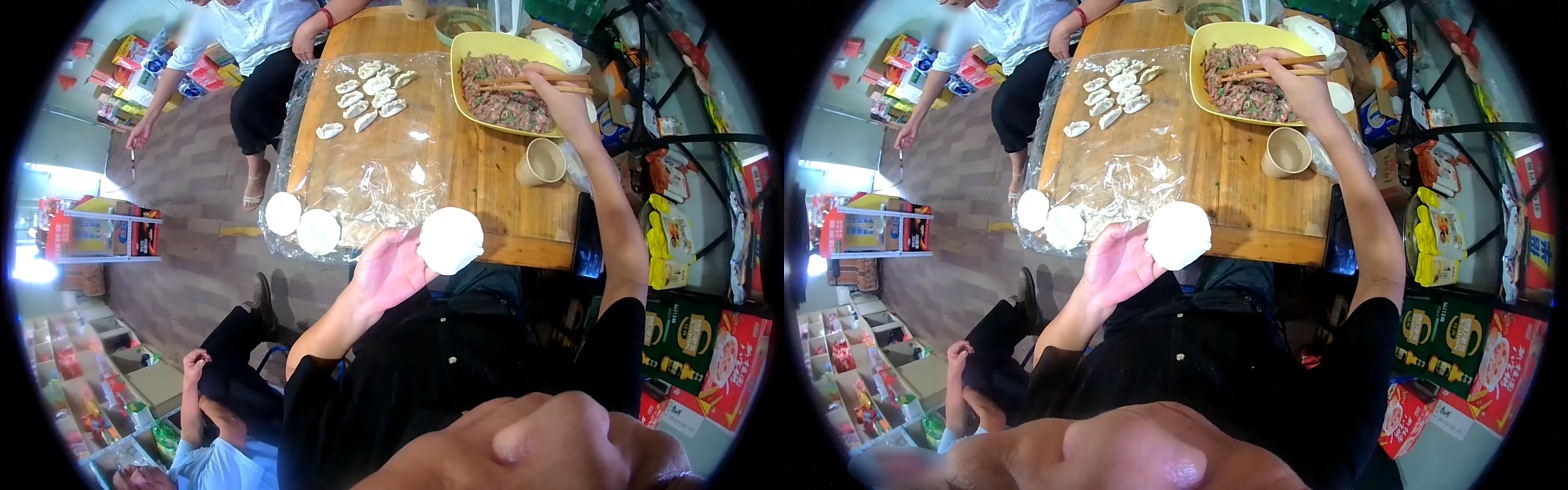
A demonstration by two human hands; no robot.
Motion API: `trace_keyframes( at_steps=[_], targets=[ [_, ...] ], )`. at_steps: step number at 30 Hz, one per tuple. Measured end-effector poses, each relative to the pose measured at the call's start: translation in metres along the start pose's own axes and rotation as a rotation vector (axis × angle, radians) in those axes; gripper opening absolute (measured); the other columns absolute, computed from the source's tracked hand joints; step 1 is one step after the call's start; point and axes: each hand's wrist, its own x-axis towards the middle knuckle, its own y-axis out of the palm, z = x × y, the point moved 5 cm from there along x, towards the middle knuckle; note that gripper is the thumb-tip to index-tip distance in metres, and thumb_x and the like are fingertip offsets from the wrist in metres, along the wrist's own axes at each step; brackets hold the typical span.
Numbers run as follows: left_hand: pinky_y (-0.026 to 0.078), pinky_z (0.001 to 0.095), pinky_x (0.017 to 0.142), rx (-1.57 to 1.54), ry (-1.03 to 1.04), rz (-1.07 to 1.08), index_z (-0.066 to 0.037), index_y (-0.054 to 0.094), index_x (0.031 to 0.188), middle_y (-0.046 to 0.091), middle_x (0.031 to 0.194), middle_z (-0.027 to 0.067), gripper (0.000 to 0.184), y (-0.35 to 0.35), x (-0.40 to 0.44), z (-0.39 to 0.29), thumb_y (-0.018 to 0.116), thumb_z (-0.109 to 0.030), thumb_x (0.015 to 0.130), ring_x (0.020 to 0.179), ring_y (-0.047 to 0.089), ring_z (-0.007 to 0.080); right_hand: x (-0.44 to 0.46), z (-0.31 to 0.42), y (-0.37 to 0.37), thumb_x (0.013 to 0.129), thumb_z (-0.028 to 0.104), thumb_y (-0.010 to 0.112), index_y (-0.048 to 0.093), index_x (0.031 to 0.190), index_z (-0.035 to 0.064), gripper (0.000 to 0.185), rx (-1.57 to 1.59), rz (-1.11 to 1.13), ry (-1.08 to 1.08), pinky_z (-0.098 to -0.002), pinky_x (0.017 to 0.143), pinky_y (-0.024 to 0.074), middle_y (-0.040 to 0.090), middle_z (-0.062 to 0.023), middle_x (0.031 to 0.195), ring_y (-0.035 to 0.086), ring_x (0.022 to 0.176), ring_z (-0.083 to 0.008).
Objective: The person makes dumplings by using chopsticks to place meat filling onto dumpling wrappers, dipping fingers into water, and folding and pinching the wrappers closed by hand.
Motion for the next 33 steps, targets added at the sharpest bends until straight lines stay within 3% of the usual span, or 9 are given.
trace_keyframes(
  at_steps=[4, 10, 12, 19, 23, 27, 28, 31, 33],
  targets=[
    [0.038, 0.0384, 0.107, -0.036, -0.019, 0.002, 0.007, 0.027, 0.140, 0.041, 0.141, 0.0211, 0.068, -0.012, 0.014, -0.003, 0.050, -0.030, 0.088, 0.127, 0.046, 0.0293, -0.006, 0.006, 0.006, 0.091, 0.015, 0.063, 0.066, 0.104, -0.0038, 0.023, -0.263, 0.006, 0.038, -0.0218, 0.071, 0.0549, 0.066, -0.0064, 0.095, 0.064, 0.084, -0.0111],
    [0.037, 0.0395, 0.109, -0.099, -0.016, 0.055, 0.006, 0.026, 0.141, 0.039, 0.142, 0.0232, 0.067, -0.015, 0.028, -0.007, 0.049, -0.030, 0.089, 0.131, 0.042, 0.0320, -0.004, -0.011, 0.003, 0.092, 0.017, 0.061, 0.066, 0.104, -0.0034, 0.024, 0.040, 0.026, 0.043, -0.0259, 0.074, 0.0570, 0.066, -0.0090, 0.099, 0.065, 0.086, -0.0143],
    [0.045, 0.0446, 0.101, -0.222, -0.010, 0.075, 0.005, 0.028, 0.140, 0.041, 0.139, 0.0244, 0.067, -0.016, 0.033, -0.009, 0.051, -0.031, 0.088, 0.126, 0.047, 0.0365, -0.006, -0.009, -0.014, 0.093, 0.017, 0.060, 0.063, 0.108, -0.0057, 0.027, 0.201, -0.067, 0.045, -0.0282, 0.078, 0.0576, 0.064, -0.0106, 0.103, 0.065, 0.088, -0.0162],
    [0.042, 0.0451, 0.105, -0.156, 0.033, 0.082, 0.008, 0.026, 0.139, 0.039, 0.140, 0.0252, 0.066, -0.011, 0.068, -0.026, 0.048, -0.032, 0.091, 0.127, 0.045, 0.0367, -0.050, 0.026, -0.043, 0.095, 0.011, 0.055, 0.057, 0.113, -0.0068, 0.025, 0.525, -0.144, 0.085, -0.0309, 0.083, 0.0566, 0.063, -0.0153, 0.106, 0.065, 0.093, -0.0221],
    [0.038, 0.0442, 0.108, -0.065, 0.003, 0.109, 0.009, 0.027, 0.139, 0.039, 0.141, 0.0249, 0.068, 0.010, 0.067, -0.026, 0.048, -0.035, 0.092, 0.130, 0.042, 0.0355, -0.098, 0.062, -0.026, 0.097, 0.013, 0.050, 0.055, 0.114, -0.0051, 0.025, 0.503, 0.116, 0.104, -0.0328, 0.082, 0.0557, 0.063, -0.0163, 0.105, 0.065, 0.094, -0.0245],
    [0.038, 0.0454, 0.107, -0.117, -0.033, 0.116, 0.008, 0.030, 0.138, 0.042, 0.139, 0.0244, 0.069, 0.020, 0.051, -0.020, 0.050, -0.039, 0.091, 0.127, 0.045, 0.0345, -0.131, 0.092, -0.008, 0.093, 0.010, 0.050, 0.062, 0.101, -0.0048, 0.021, 0.264, 0.303, 0.093, -0.0321, 0.082, 0.0530, 0.066, -0.0154, 0.099, 0.064, 0.089, -0.0210],
    [0.038, 0.0458, 0.107, -0.210, -0.071, 0.188, 0.009, 0.031, 0.137, 0.043, 0.137, 0.0242, 0.069, 0.020, 0.046, -0.018, 0.050, -0.040, 0.091, 0.126, 0.046, 0.0338, -0.136, 0.096, -0.006, 0.089, 0.009, 0.052, 0.065, 0.093, -0.0047, 0.019, 0.075, 0.266, -0.022, -0.0324, 0.081, 0.0514, 0.067, -0.0137, 0.094, 0.064, 0.088, -0.0203],
    [0.038, 0.0460, 0.107, -0.220, -0.058, 0.140, 0.009, 0.032, 0.137, 0.044, 0.137, 0.0241, 0.068, 0.026, 0.031, -0.014, 0.049, -0.039, 0.092, 0.126, 0.047, 0.0333, -0.145, 0.109, -0.001, 0.087, 0.010, 0.053, 0.066, 0.092, -0.0043, 0.020, -0.069, 0.328, -0.113, -0.0326, 0.081, 0.0504, 0.068, -0.0127, 0.091, 0.064, 0.086, -0.0202],
    [0.040, 0.0443, 0.106, -0.161, -0.028, 0.100, 0.010, 0.031, 0.137, 0.045, 0.135, 0.0239, 0.067, 0.029, 0.022, -0.010, 0.046, -0.038, 0.093, 0.124, 0.049, 0.0323, -0.153, 0.115, -0.002, 0.088, 0.013, 0.055, 0.066, 0.094, -0.0040, 0.021, -0.013, 0.327, -0.100, -0.0327, 0.083, 0.0502, 0.068, -0.0133, 0.093, 0.065, 0.087, -0.0207]
  ],
)
